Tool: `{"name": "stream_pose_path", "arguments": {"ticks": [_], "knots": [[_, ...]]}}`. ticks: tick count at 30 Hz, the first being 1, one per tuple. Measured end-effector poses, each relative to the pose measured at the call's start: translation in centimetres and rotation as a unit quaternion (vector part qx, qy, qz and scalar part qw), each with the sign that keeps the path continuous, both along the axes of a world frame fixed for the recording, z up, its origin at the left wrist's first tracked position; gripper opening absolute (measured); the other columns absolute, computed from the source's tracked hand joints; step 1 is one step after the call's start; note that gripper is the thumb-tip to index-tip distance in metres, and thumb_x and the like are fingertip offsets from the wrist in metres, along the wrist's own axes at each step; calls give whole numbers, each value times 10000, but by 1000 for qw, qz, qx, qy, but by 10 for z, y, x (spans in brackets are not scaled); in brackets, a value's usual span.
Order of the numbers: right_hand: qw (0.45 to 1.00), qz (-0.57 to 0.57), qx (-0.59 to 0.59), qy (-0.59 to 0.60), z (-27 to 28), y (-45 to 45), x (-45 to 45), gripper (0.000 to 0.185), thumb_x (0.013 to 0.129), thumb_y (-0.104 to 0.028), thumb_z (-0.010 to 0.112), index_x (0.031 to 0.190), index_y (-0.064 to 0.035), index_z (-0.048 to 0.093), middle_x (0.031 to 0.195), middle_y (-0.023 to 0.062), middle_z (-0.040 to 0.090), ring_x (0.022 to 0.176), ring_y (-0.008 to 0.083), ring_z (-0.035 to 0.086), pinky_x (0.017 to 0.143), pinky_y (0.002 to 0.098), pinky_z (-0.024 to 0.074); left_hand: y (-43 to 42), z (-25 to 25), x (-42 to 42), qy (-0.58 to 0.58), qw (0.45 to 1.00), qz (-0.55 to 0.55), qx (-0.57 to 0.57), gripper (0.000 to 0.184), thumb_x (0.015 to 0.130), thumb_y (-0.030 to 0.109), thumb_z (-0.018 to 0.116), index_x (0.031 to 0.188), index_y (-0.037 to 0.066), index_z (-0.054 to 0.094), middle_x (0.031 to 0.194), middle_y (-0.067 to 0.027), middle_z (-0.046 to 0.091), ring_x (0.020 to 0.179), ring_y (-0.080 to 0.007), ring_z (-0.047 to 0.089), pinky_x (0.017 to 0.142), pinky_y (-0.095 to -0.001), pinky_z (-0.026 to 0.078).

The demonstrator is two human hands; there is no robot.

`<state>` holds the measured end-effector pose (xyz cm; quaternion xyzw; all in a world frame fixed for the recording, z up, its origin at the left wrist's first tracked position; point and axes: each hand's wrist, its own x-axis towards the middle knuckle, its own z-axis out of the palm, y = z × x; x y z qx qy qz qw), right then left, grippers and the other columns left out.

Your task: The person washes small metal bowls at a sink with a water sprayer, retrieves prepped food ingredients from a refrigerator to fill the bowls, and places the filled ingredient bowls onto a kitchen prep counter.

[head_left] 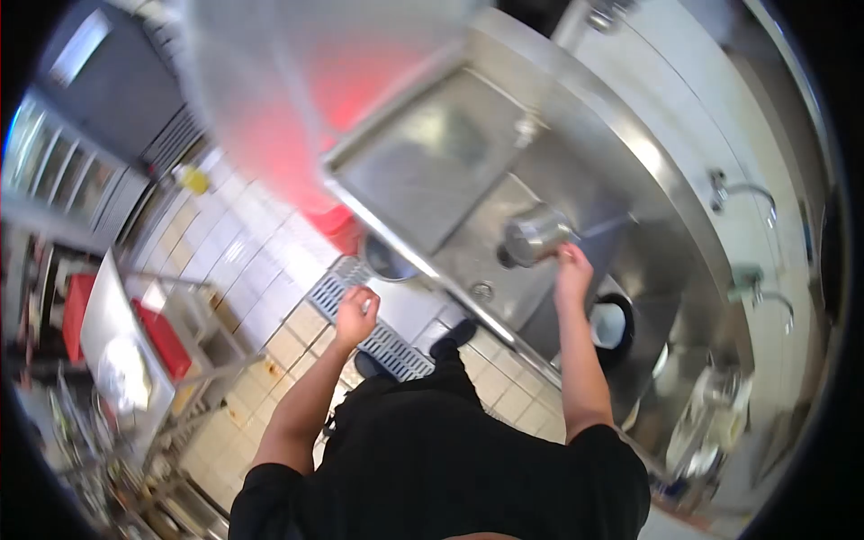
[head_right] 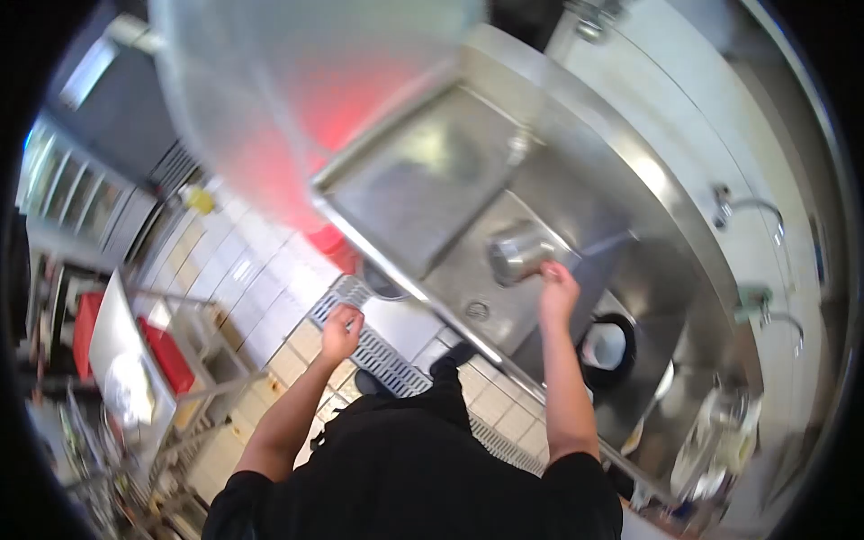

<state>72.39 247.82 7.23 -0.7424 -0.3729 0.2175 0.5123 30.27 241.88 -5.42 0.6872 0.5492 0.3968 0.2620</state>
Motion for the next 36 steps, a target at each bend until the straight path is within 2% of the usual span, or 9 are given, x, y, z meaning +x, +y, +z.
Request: {"name": "stream_pose_path", "arguments": {"ticks": [3,7,8,13,20,22,25,30,36], "knots": [[869,47,63,489,-100,-16,42,108,920,-99,640,1024,-70,637,876,-10,650,700,81,552,577,240,404,-110,-83,-117,131,941,123,-287,263,882,298,605,929,54,693,1013,-184,668,963,-377,632,838,-457,504],[881,-21,-60,468,-134,-67,31,87,973,-200,593,993,-116,606,798,-27,596,616,89,482,549,245,401,-309,-188,-280,236,711,170,-640,412,860,322,568,1125,30,688,1272,-210,609,1195,-332,586,987,-421,476],[871,-63,-79,480,-126,-78,17,81,977,-193,581,1008,-120,602,779,-27,577,615,89,482,547,245,402,-344,-157,-293,207,678,211,-673,442,823,308,607,1166,38,678,1289,-222,595,1224,-313,572,996,-395,471],[867,-128,-119,466,-118,-98,2,69,991,-190,559,977,-124,573,712,-25,521,616,105,497,561,251,438,-444,-151,-328,60,629,304,-713,460,821,363,612,1092,0,693,1200,-228,642,1140,-336,615,947,-382,494],[906,-34,-142,398,-55,-48,-86,93,972,-113,543,1059,-118,578,794,-24,543,677,110,510,607,256,445,-324,-183,-318,39,740,214,-636,496,852,453,572,1065,24,699,1119,-218,674,1066,-373,628,929,-425,494],[905,204,-90,361,-56,-16,-130,139,943,-57,554,1065,-67,620,890,0,589,767,100,523,685,256,432,-260,-181,-328,26,807,222,-547,472,879,448,554,1094,52,696,1112,-212,677,1054,-370,635,931,-418,495],[935,319,-141,68,-19,36,-284,165,930,-53,586,1062,21,652,908,29,647,837,115,595,775,278,482,-143,-103,-358,-74,842,263,-466,371,892,365,609,1085,58,692,1080,-176,695,1011,-304,661,897,-383,509],[769,603,145,-153,23,120,-539,88,792,-16,663,863,-22,714,852,135,696,801,292,650,766,384,517,-14,25,-440,-143,897,343,-240,318,916,286,647,1129,51,654,939,-108,700,828,-180,627,794,-330,507],[550,699,408,-206,18,189,-775,293,645,20,642,912,-86,696,927,43,662,849,259,603,751,383,510,21,124,-536,-284,865,396,-123,307,968,298,607,993,-6,647,818,-13,632,782,-87,546,732,-257,452]]}}
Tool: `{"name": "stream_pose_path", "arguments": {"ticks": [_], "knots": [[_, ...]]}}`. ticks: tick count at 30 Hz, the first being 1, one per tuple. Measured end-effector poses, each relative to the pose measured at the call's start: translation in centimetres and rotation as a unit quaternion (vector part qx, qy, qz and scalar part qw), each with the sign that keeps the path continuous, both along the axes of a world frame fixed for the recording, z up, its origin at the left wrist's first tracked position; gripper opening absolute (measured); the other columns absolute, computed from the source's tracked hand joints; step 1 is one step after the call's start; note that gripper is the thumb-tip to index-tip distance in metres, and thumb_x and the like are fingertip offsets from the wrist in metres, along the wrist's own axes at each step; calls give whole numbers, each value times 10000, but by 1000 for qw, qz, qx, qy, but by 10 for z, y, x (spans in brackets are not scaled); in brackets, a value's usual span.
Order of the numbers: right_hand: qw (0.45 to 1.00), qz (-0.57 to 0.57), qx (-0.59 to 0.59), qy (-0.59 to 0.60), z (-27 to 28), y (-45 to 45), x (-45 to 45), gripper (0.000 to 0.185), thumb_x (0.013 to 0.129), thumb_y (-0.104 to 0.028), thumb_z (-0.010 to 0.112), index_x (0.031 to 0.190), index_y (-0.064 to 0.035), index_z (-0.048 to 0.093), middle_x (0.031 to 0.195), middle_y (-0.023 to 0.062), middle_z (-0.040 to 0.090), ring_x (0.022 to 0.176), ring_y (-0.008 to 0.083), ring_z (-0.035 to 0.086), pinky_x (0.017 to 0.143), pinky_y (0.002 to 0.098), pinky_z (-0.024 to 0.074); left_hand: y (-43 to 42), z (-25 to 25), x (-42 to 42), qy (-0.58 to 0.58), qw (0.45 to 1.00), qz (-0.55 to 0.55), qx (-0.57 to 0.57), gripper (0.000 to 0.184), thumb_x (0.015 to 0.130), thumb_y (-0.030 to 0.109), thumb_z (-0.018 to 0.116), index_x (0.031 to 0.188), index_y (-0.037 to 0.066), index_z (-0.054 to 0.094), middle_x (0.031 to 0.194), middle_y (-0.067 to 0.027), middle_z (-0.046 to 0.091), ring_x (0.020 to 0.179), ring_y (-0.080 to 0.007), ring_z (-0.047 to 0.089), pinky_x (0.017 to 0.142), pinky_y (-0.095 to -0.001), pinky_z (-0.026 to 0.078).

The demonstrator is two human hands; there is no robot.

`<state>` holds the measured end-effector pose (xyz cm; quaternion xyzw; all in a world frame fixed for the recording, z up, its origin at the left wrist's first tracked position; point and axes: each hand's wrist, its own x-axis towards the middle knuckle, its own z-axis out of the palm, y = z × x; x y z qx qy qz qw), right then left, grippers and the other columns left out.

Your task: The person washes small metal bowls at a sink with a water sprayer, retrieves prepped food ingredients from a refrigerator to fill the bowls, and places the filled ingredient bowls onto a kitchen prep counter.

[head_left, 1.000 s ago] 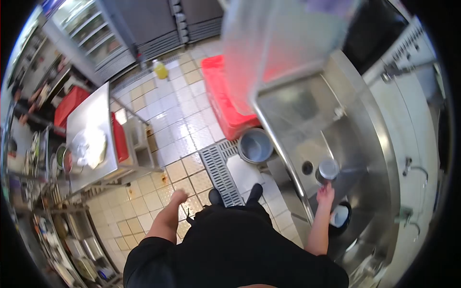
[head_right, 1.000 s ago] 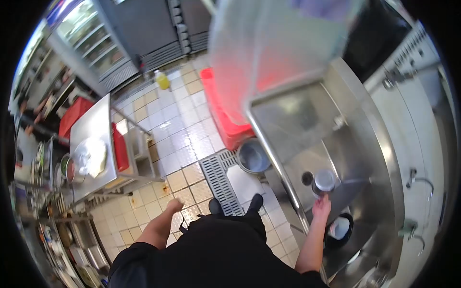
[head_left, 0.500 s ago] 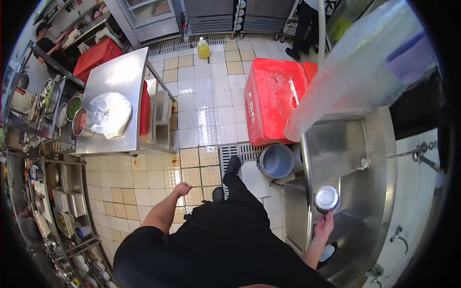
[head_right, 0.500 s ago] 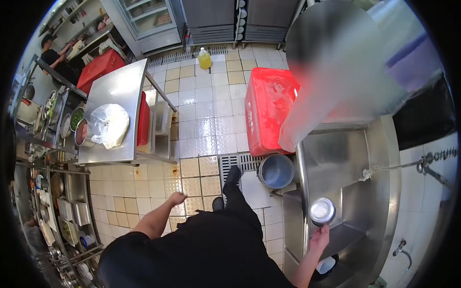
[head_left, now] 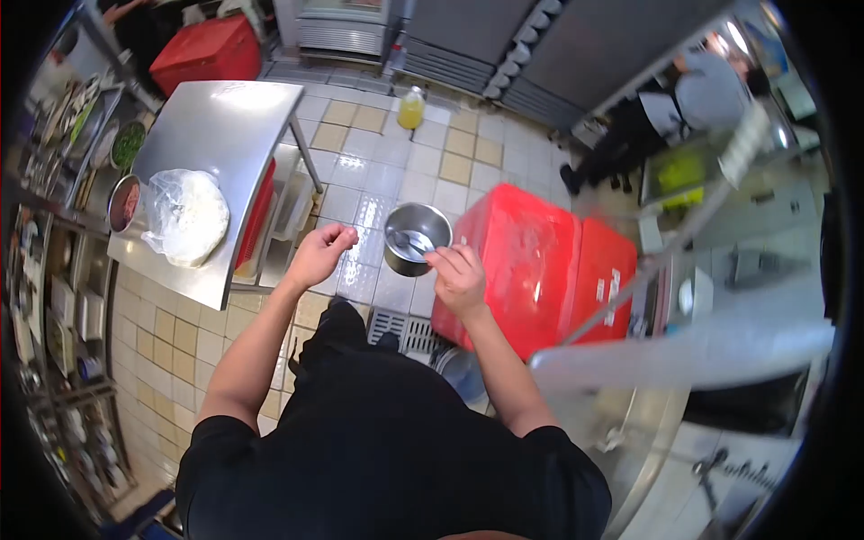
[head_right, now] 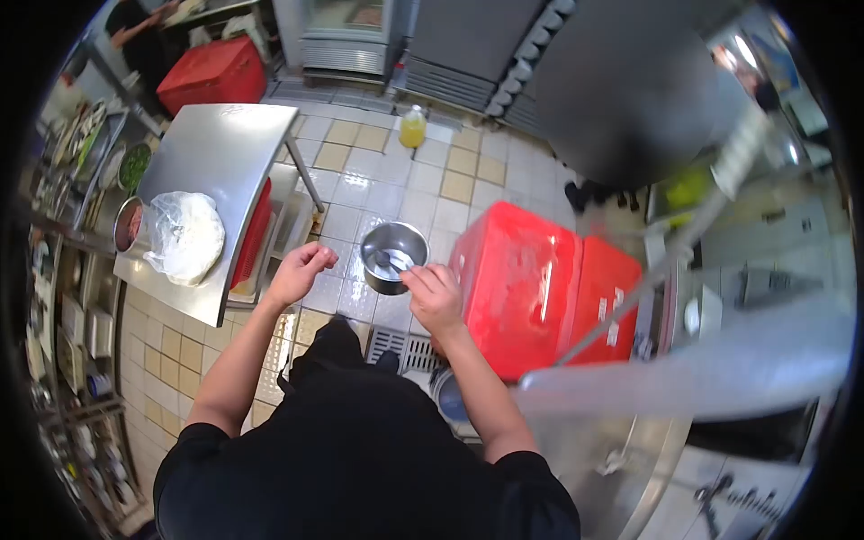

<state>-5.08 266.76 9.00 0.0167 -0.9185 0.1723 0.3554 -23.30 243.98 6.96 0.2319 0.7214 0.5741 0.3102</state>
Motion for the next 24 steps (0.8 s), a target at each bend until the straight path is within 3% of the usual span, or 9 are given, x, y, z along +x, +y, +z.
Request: {"name": "stream_pose_path", "arguments": {"ticks": [5,7,10,13,14,18,20,22,24], "knots": [[973,175,145,49,9,29,-164,295,650,-40,661,933,-110,707,934,-1,656,833,217,591,701,348,482,4,13,-81,-8,991,127,45,199,928,215,674,949,23,625,906,-5,626,816,-80,552,758,-244,455],[964,212,154,54,8,37,-226,291,656,-62,665,939,-112,710,937,-6,654,826,210,592,684,342,475,10,5,-121,-4,986,164,41,206,894,203,710,853,21,623,938,-28,636,816,-103,579,772,-261,477],[952,274,133,28,2,45,-305,285,663,-80,667,943,-110,709,945,-5,651,826,206,598,675,338,477,23,-5,-180,21,978,209,13,190,904,140,659,775,26,578,994,-20,597,760,-72,513,685,-242,429],[939,326,107,19,-4,51,-386,285,664,-88,668,945,-102,707,950,6,653,836,208,605,688,337,490,37,-10,-250,-175,946,271,-41,223,891,142,652,709,65,548,758,-6,578,651,-93,503,622,-250,421],[934,343,100,16,-5,54,-412,285,663,-90,668,946,-99,706,950,10,654,840,209,607,695,336,495,40,-24,-271,-164,940,299,-26,220,862,186,672,708,55,584,634,21,534,609,-91,478,574,-262,400],[923,381,45,-37,-9,51,-512,301,718,-84,669,1018,-78,691,997,46,668,866,241,633,789,331,533,29,-44,-352,-108,921,366,-82,183,873,147,659,729,55,593,648,22,525,626,-72,476,586,-249,399],[919,385,-26,-79,-1,56,-557,376,786,-120,703,1153,-61,644,1116,94,668,958,271,653,833,358,531,17,-48,-391,-72,896,431,-77,170,878,121,650,729,60,594,651,34,517,633,-65,476,596,-238,395],[917,376,-93,-101,4,74,-604,439,798,-152,729,1211,-54,614,1175,118,659,1007,282,654,845,376,527,-12,-73,-428,-14,856,512,-72,190,886,129,646,719,58,592,633,44,510,616,-62,438,567,-257,372],[923,358,-79,-119,-16,119,-664,521,798,-134,726,1281,-36,560,1213,154,643,1035,318,649,830,391,532,-34,-75,-454,68,796,592,-111,157,910,132,641,792,40,595,686,28,530,660,-68,468,606,-245,391]]}}
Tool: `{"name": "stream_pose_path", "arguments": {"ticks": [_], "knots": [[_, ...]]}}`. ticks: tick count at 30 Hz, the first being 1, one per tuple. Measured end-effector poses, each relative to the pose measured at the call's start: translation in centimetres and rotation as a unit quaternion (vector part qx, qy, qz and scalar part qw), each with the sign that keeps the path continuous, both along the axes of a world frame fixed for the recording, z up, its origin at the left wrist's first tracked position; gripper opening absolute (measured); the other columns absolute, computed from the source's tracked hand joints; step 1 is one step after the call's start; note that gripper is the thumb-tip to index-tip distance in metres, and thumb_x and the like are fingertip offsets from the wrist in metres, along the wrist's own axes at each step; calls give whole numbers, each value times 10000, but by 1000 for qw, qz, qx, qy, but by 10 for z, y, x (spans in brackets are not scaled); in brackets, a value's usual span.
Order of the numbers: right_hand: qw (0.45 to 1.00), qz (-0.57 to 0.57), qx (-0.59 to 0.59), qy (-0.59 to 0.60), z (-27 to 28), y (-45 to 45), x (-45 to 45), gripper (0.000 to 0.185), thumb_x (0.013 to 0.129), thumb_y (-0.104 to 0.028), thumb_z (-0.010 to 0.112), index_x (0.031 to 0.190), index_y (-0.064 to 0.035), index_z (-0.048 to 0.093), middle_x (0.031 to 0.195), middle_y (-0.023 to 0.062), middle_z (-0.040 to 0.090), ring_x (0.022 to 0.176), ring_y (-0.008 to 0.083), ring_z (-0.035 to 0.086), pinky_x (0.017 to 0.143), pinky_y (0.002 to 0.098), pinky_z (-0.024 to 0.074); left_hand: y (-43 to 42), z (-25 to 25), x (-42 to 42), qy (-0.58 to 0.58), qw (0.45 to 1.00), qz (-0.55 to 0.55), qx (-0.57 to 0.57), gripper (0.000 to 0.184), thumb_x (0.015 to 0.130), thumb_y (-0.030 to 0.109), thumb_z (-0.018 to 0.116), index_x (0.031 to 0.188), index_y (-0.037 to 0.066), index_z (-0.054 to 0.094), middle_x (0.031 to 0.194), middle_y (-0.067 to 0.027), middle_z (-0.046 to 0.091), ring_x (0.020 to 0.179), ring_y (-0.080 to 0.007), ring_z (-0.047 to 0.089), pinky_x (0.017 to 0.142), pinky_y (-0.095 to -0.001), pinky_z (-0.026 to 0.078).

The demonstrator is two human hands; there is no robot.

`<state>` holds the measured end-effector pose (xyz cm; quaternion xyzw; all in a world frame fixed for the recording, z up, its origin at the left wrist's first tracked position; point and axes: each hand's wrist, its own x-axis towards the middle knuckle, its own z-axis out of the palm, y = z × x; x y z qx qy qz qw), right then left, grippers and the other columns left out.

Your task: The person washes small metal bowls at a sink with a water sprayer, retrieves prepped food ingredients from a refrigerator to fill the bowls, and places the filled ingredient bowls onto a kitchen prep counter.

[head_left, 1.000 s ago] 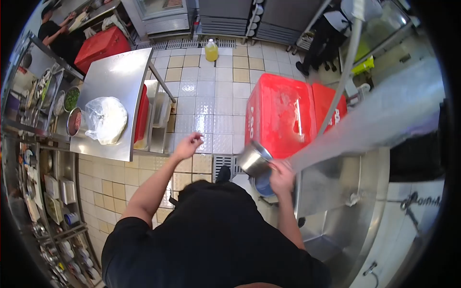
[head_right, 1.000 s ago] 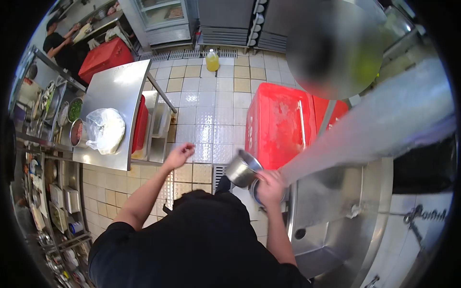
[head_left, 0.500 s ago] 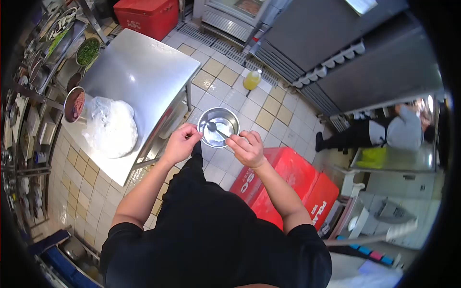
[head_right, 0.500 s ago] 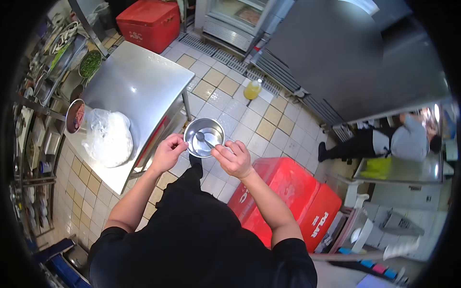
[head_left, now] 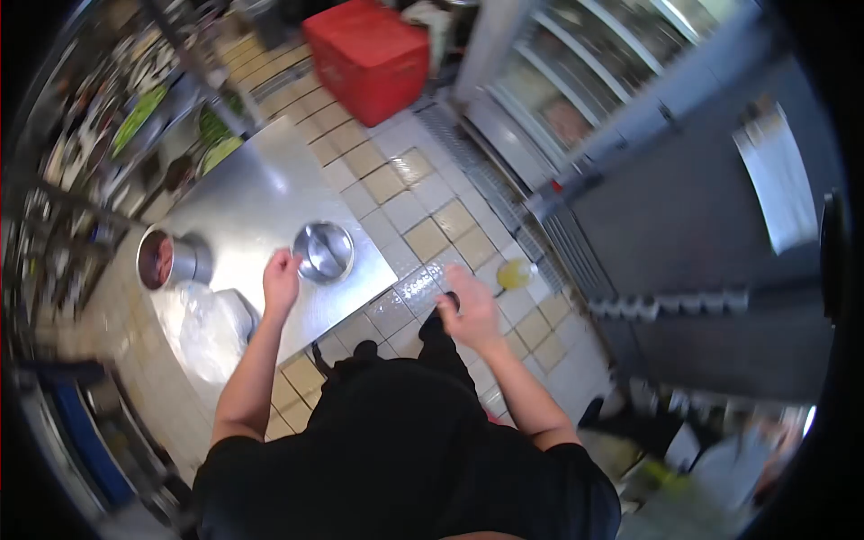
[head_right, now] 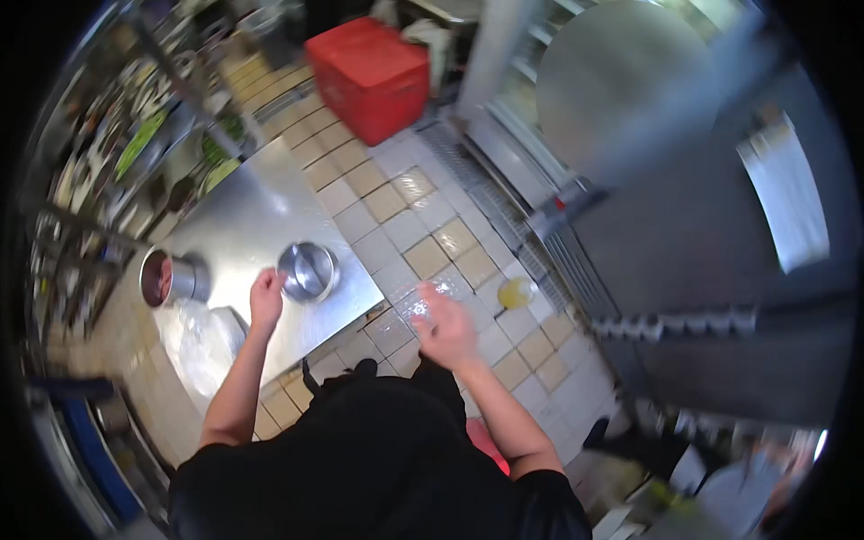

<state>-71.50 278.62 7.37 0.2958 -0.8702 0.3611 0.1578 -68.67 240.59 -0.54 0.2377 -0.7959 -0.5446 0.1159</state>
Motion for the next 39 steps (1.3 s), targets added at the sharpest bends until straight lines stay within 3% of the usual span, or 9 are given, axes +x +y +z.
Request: {"name": "stream_pose_path", "arguments": {"ticks": [5,12,17,21,23,24,26,30,39], "knots": [[973,2,49,-225,12,105,-192,563,851,-68,657,1386,-61,483,1159,119,670,825,221,675,677,338,550,6,10,-45,132,945,266,-136,221,924,114,626,765,-4,529,1117,-152,625,875,-187,592,708,-282,485],[985,-34,108,-130,67,136,-479,629,873,-59,673,1445,-74,413,1153,133,620,751,184,619,721,322,520,13,-27,-69,-44,882,463,-79,299,891,211,647,711,5,527,716,-117,637,619,-190,541,605,-358,455],[937,-33,345,-50,101,135,-626,630,807,-203,723,1358,-46,462,1310,232,504,1184,428,513,961,468,458,-9,-56,-80,-51,855,504,-108,317,898,288,637,752,11,582,676,-136,614,633,-248,558,636,-387,457],[878,-122,462,32,152,95,-697,671,832,-283,685,1414,-63,434,1427,211,449,1315,370,438,1069,456,395,-23,-27,-88,-100,833,520,-159,389,913,402,634,942,14,638,941,-180,666,914,-310,623,851,-407,468],[877,-103,454,116,169,83,-737,538,836,-260,631,1311,-29,526,1397,198,488,1296,361,454,1058,483,397,-62,-91,-55,22,817,487,-308,301,955,262,565,1094,-4,588,1154,-171,620,1041,-281,600,917,-407,475],[834,-134,528,82,180,72,-764,639,843,-336,670,1383,-54,479,1444,204,448,1359,377,385,1114,471,343,-79,-79,-59,-93,649,355,-667,247,955,164,542,1140,2,567,1160,-140,610,1057,-277,592,918,-383,487],[865,-173,460,100,181,62,-814,485,798,-181,625,1256,-40,553,1396,150,486,1301,344,430,1071,488,364,-55,-3,-144,109,807,527,-243,228,951,110,576,1149,-5,564,1170,-141,572,1034,-270,578,893,-359,489],[801,-164,540,199,176,50,-909,665,798,-187,617,1426,-76,429,1533,97,353,1445,313,257,1156,506,230,2,60,-291,97,865,372,-323,144,994,102,529,1072,-9,576,1075,-121,584,947,-219,540,832,-325,452],[659,-261,686,162,136,41,-1044,456,925,-209,461,1297,24,586,1427,224,489,1358,370,401,1145,506,179,21,-108,-464,-14,989,90,-115,107,913,74,582,825,15,561,715,-51,584,622,-153,521,589,-312,468]]}}
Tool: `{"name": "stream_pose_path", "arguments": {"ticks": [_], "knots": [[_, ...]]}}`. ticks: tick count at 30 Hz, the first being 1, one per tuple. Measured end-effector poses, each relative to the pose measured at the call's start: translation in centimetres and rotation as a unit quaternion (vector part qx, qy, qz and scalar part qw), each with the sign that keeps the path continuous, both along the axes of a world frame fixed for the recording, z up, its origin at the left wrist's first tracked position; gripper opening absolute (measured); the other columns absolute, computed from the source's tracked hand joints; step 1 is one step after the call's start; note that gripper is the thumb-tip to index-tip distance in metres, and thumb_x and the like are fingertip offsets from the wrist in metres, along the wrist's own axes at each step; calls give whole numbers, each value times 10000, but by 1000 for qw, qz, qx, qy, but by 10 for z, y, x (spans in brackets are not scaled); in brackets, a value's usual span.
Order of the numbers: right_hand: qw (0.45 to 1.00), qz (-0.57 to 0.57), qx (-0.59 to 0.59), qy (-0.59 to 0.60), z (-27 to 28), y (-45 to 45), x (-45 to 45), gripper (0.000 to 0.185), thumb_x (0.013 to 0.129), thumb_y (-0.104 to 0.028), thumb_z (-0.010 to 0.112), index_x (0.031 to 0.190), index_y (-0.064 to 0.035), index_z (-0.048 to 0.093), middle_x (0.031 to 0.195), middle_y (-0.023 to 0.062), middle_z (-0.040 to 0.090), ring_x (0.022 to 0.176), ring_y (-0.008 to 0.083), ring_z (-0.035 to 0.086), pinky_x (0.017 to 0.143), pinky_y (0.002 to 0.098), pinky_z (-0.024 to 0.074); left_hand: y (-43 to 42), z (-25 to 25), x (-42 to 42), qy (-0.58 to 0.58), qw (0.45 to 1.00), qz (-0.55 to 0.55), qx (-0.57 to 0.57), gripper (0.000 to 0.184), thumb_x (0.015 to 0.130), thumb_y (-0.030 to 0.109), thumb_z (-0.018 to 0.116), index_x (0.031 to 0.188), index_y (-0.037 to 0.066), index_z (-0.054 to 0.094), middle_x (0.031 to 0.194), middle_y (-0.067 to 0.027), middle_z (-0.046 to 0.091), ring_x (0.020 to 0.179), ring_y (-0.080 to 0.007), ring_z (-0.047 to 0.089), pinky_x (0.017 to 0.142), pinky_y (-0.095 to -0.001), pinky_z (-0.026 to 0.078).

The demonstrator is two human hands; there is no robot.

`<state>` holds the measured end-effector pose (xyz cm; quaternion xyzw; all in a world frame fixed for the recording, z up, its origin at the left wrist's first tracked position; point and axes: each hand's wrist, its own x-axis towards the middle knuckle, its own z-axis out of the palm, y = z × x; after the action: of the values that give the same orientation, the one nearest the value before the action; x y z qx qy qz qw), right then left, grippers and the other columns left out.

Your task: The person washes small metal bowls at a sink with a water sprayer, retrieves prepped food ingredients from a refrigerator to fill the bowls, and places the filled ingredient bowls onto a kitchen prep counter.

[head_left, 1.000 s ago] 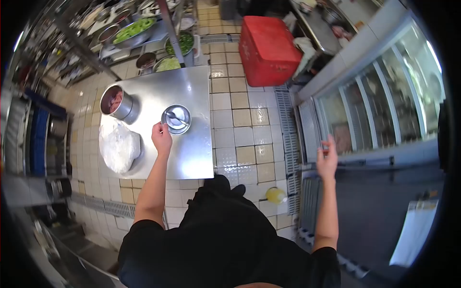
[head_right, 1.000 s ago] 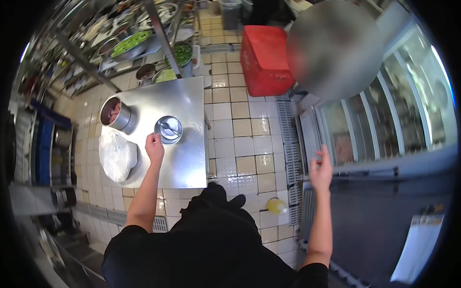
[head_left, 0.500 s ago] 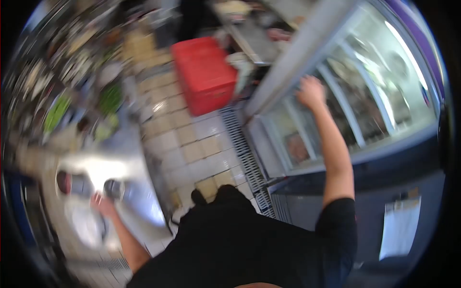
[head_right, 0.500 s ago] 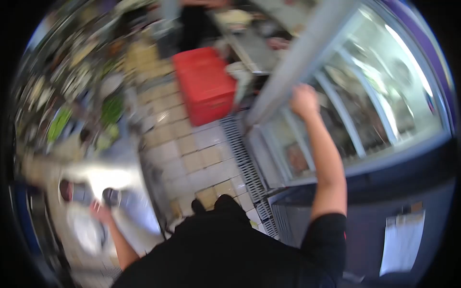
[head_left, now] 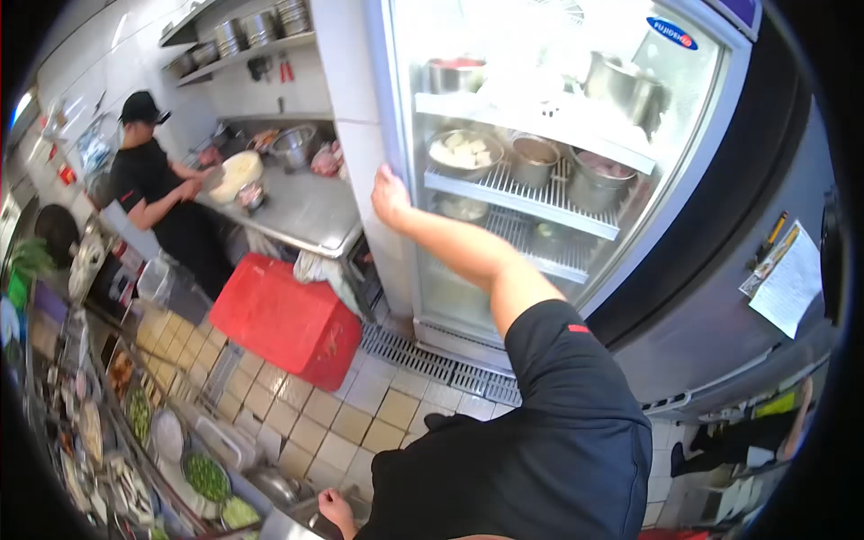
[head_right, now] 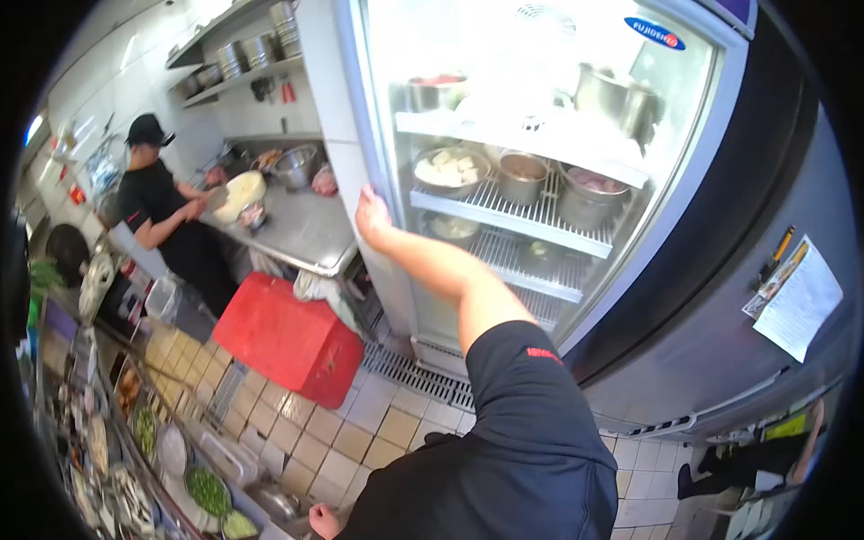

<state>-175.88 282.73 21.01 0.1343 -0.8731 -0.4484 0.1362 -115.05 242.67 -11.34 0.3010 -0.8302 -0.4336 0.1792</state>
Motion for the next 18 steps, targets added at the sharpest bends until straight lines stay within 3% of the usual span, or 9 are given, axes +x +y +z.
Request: {"name": "stream_pose_path", "arguments": {"ticks": [2,4,6,7,8,11,13,16,18], "knots": [[996,-17,-82,-9,14,-3,12,431,902,-229,499,1242,-2,635,1385,197,537,1339,337,416,1119,463,205,3,-11,-47,-15,990,18,142,129,921,84,586,818,13,555,719,-55,590,614,-148,516,584,-311,463],[996,14,-70,44,16,2,17,361,872,-237,525,1127,-52,699,1249,151,607,1229,294,464,1054,438,257,11,53,-138,-3,973,-56,225,183,959,122,559,802,41,509,694,-5,512,629,-102,486,554,-274,416],[994,30,-77,71,22,-3,37,302,840,-240,544,1009,-78,733,1138,124,625,1154,275,479,1013,427,283,-17,42,-241,56,963,-208,163,184,978,141,562,841,20,546,743,-38,580,680,-104,526,604,-268,447],[992,39,-87,77,23,-9,48,278,825,-246,553,956,-86,738,1091,116,623,1128,268,479,999,421,289,-5,89,-293,63,954,-241,167,152,990,143,551,907,16,561,754,-18,558,692,-80,504,611,-235,428],[990,47,-97,86,25,-16,60,258,810,-251,562,902,-93,744,1044,107,622,1103,262,479,985,415,295,15,128,-347,107,904,-243,334,137,985,139,564,988,3,577,764,-4,541,675,-70,474,591,-234,402],[975,106,-179,74,26,-52,122,251,783,-312,605,801,-91,722,962,88,604,1063,266,465,911,379,320,47,207,-491,182,891,-391,141,214,958,96,568,1131,-24,609,987,-67,640,905,-134,595,816,-274,490],[953,125,-248,119,25,-82,173,265,847,-356,630,771,-111,696,906,37,602,1033,213,480,848,372,329,95,260,-566,188,825,-487,216,264,947,103,592,1181,-20,608,1055,-75,653,1002,-151,603,889,-282,477],[907,118,-384,127,41,-132,262,203,843,-367,659,816,-166,644,897,-10,562,927,178,501,816,369,303,186,367,-601,251,709,-639,158,289,935,77,578,1216,19,604,877,-24,640,769,-98,574,723,-276,486],[850,170,-431,251,58,-154,319,248,752,-420,761,884,-241,652,936,-33,546,928,153,472,842,356,302,242,434,-593,343,632,-684,121,368,883,99,609,1251,91,601,802,-56,606,669,-152,563,654,-298,479]]}}
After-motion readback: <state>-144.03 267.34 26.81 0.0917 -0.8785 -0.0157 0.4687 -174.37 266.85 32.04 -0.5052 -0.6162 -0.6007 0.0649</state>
